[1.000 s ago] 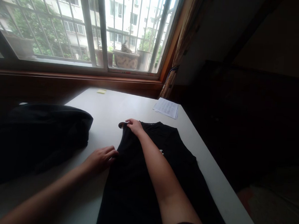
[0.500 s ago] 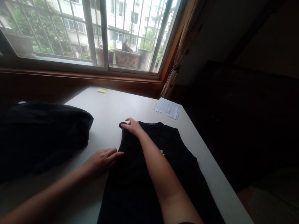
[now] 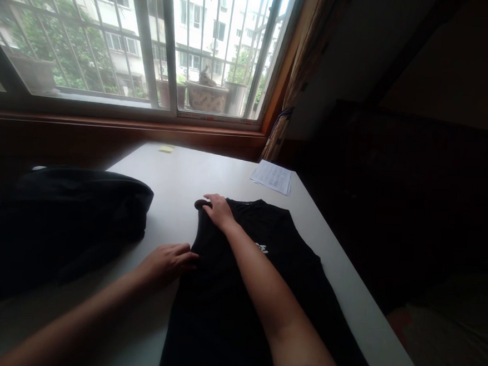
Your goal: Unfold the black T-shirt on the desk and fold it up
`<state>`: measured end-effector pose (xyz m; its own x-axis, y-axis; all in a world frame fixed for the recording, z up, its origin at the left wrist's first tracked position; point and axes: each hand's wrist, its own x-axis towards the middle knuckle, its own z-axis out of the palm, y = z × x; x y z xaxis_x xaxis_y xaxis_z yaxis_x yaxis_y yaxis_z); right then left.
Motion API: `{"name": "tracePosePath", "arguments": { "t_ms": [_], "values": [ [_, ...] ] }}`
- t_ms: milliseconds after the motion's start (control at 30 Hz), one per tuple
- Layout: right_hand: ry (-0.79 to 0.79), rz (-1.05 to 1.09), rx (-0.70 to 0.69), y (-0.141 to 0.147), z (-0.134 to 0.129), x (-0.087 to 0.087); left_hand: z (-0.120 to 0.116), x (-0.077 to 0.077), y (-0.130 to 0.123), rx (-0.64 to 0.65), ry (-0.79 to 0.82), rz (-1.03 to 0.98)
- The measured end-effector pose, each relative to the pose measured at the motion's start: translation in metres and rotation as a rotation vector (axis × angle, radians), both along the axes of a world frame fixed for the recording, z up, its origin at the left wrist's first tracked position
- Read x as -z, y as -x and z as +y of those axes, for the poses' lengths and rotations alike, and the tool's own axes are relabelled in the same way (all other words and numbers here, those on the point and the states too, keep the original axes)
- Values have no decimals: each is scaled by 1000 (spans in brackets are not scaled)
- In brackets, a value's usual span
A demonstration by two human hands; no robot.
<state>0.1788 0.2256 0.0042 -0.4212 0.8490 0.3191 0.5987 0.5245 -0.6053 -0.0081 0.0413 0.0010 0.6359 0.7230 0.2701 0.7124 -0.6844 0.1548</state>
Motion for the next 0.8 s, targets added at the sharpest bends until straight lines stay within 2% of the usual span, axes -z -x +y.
{"name": "tracePosePath", "arguments": {
  "t_ms": [100,200,333,467,600,700,800],
  "values": [
    [-114,-55,-13,-10,-21,-4,-1,1,0,-38,42,-3],
    [-214,-237,-89,-24,-45,-1,-1,1,0,-83,87,-9],
    [-196,-446,-155,-43,-64,10,-2,-1,0,-135,130,-29],
    [-136,-519,-170,-51,-62,13,-3,-4,-1,-198,162,-18],
    [-152,-498,-167,-44,-57,8,-4,-8,-2,-213,150,35],
    [-205,-441,-181,-32,-51,5,-5,-11,-2,-182,49,33],
    [-168,-468,-230,-20,-44,7,-4,-8,-1,-97,-65,-22]
  ]
}}
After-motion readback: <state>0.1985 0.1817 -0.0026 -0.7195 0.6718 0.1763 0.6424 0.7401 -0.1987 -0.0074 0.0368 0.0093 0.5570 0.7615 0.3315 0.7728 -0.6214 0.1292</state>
